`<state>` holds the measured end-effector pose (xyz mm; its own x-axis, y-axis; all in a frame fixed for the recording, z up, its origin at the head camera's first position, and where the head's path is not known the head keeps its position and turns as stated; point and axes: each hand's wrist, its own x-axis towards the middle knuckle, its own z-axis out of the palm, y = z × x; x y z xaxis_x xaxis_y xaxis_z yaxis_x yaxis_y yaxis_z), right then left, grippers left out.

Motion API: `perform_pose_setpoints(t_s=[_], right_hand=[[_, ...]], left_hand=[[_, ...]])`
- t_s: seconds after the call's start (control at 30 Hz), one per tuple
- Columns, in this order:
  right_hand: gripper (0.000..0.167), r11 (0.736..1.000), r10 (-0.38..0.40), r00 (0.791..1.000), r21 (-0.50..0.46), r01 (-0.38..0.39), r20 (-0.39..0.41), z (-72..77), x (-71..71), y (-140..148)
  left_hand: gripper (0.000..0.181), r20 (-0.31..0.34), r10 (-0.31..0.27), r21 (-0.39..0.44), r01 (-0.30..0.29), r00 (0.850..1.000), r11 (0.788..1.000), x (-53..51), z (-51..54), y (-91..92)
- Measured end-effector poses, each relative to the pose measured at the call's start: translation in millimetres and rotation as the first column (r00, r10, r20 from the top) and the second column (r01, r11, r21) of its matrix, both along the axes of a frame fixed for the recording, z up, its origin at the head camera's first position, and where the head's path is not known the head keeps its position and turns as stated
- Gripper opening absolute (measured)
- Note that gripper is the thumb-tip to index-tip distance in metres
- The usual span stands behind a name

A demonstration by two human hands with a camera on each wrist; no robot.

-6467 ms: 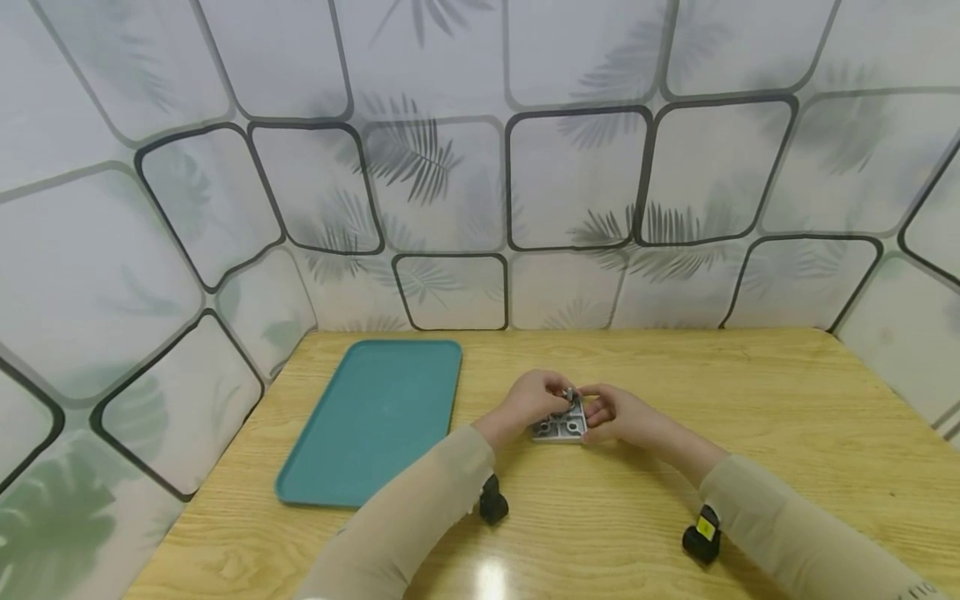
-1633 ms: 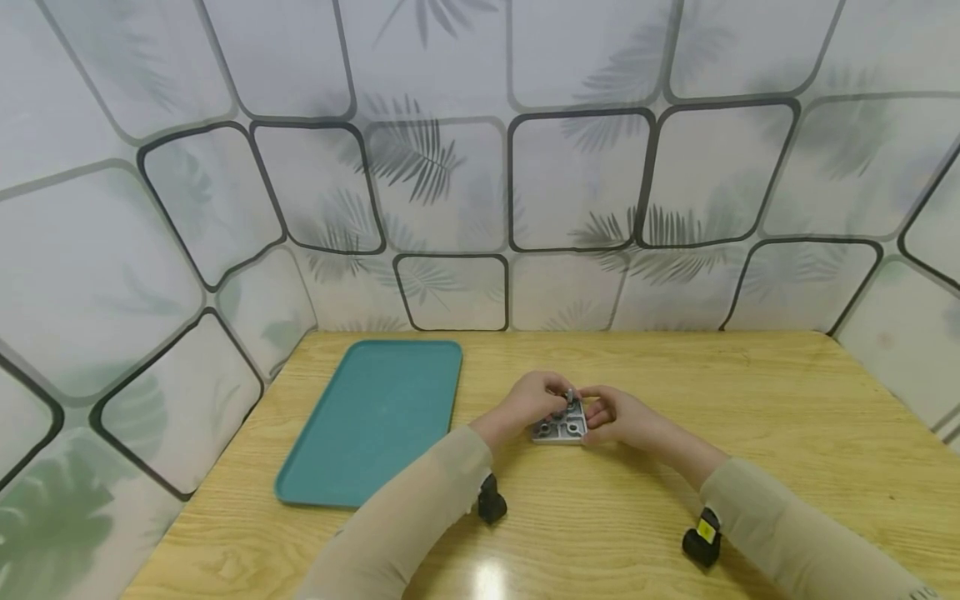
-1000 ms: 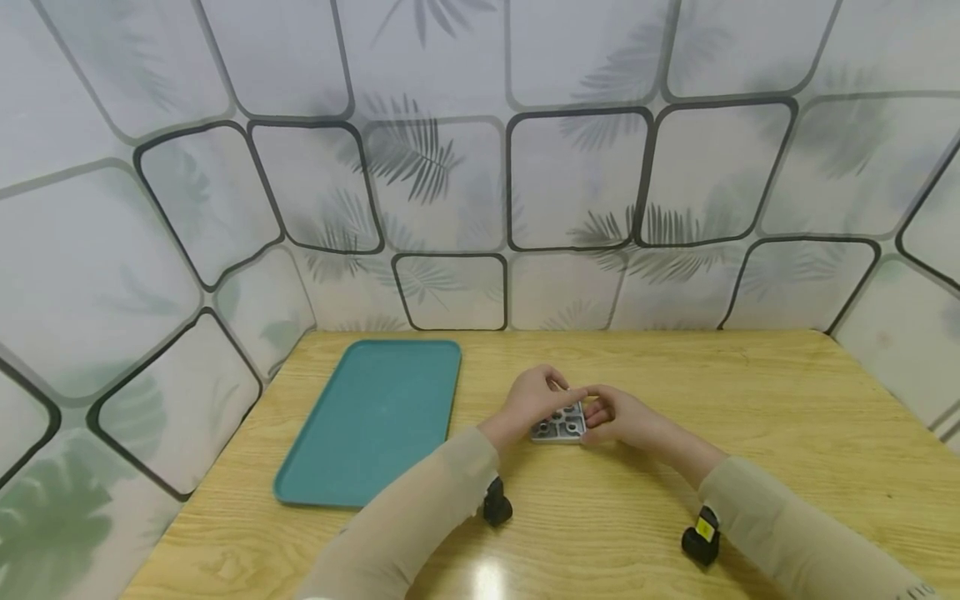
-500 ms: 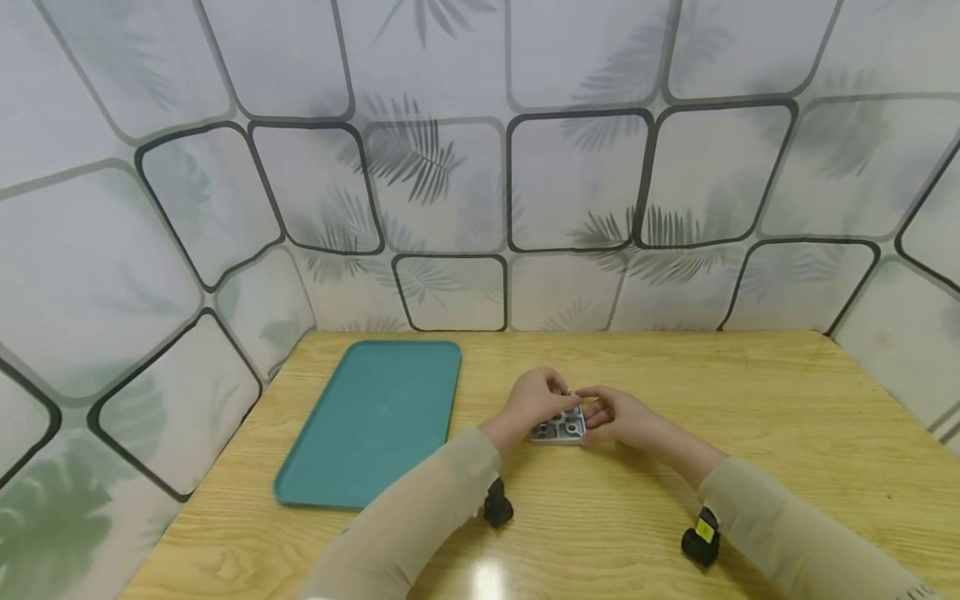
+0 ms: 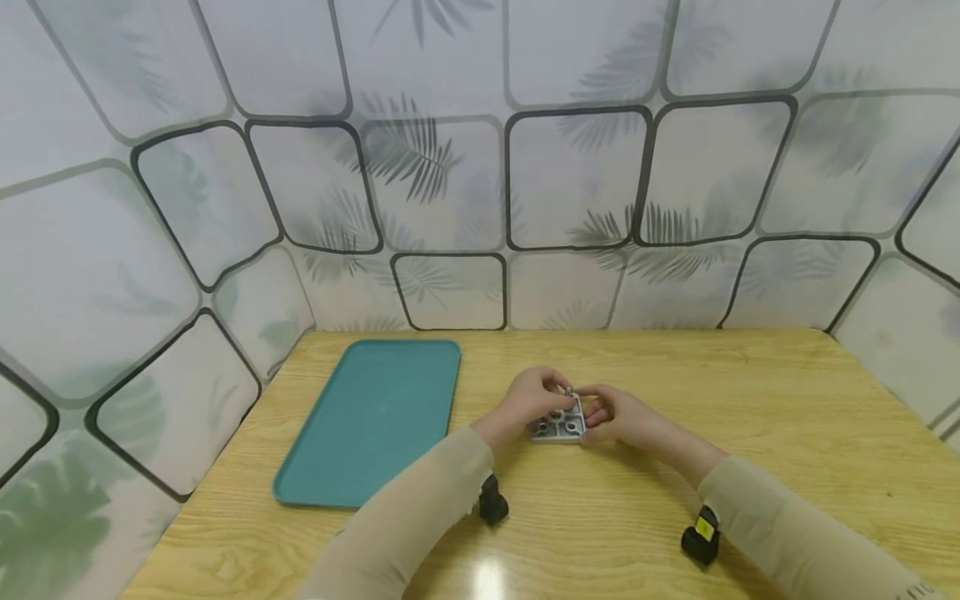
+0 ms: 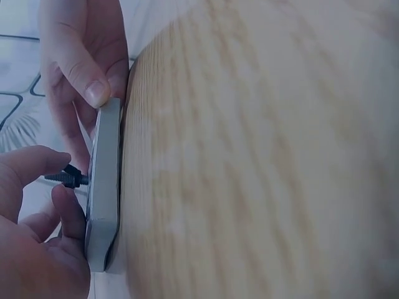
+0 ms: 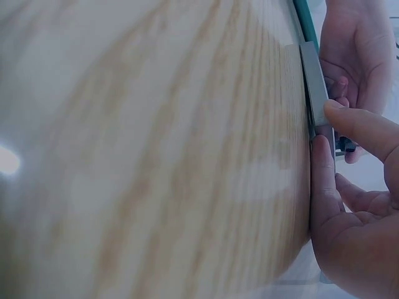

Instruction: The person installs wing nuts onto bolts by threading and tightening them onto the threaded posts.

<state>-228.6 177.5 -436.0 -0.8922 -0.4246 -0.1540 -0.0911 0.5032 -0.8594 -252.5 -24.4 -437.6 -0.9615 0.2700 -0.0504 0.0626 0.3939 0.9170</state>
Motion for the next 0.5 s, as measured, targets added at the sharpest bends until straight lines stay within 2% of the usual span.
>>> perform_pose_setpoints(t_s=[0.3,0.5], right_hand=[[0.082,1.000,0.005,1.000,-0.002,-0.005,-0.001,2.4,-0.1,0.2],[0.082,1.000,0.000,1.000,0.004,0.000,0.008,1.9,0.6,0.3]], left_hand=[[0.018,-0.002,-0.021,0.003,0.021,1.000,1.000,-2.0,0.9,-1.2],[0.020,-0.004,-0.030,-0.010,0.030,1.000,0.999,-4.5,-3.2,-0.8]])
